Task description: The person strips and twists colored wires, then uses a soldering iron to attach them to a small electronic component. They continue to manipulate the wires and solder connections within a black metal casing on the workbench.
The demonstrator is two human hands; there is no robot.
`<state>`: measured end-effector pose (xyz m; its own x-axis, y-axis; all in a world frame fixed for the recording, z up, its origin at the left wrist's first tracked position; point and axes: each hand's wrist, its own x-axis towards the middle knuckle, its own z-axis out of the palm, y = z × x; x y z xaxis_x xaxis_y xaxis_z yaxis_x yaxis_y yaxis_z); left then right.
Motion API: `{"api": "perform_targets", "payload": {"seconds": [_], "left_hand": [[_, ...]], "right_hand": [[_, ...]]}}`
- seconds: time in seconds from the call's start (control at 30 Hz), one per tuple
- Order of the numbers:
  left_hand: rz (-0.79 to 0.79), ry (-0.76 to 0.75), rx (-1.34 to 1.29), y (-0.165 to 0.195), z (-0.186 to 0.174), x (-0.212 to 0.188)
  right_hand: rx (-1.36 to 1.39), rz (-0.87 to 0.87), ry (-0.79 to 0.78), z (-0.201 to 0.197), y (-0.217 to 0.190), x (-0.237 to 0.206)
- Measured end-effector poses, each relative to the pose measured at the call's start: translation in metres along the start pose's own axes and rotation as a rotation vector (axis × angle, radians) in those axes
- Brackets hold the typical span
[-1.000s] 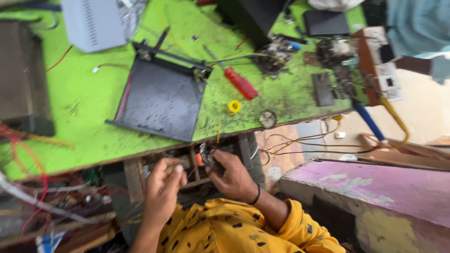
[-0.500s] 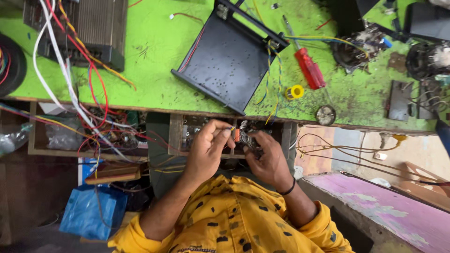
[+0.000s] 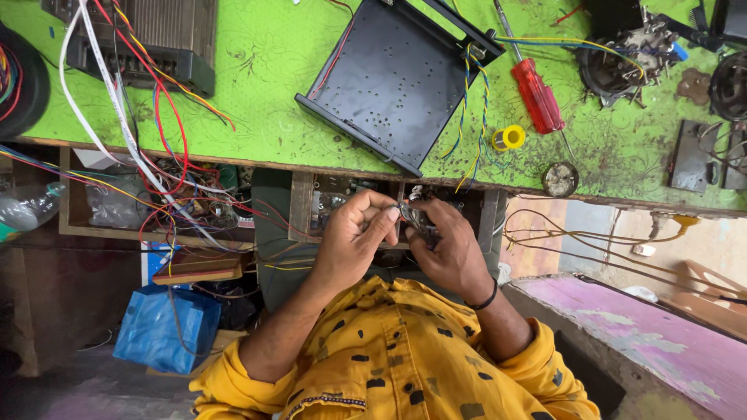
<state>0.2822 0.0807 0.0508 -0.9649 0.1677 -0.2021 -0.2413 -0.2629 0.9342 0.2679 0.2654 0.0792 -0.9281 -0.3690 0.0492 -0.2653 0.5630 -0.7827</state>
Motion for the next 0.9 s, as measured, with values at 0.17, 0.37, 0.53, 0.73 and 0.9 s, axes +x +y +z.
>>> {"api": "perform_targets", "payload": {"seconds": [0.17, 0.37, 0.53, 0.73, 0.9], "left_hand": [[0.031, -0.005, -0.044, -0.0037, -0.0011, 0.0010], [0.014, 0.022, 0.061, -0.0034, -0.0023, 0.0003], [0.039, 0.027, 0.134, -0.0008, -0.0026, -0.0012], [0.032, 0.031, 0.230, 0.0023, -0.0028, -0.0024], [0.035, 0.044, 0.268, 0.0039, -0.0013, -0.0029]], "right_hand": [[0.011, -0.023, 0.007, 0.0002, -0.0014, -0.0016], [-0.003, 0.024, -0.012, 0.0034, -0.0014, -0.0034], [0.010, 0.049, -0.010, 0.0055, -0.0010, -0.0040], [0.017, 0.086, -0.053, 0.0020, -0.0029, -0.0043], [-0.005, 0.054, -0.034, 0.0018, -0.0064, -0.0038]]}}
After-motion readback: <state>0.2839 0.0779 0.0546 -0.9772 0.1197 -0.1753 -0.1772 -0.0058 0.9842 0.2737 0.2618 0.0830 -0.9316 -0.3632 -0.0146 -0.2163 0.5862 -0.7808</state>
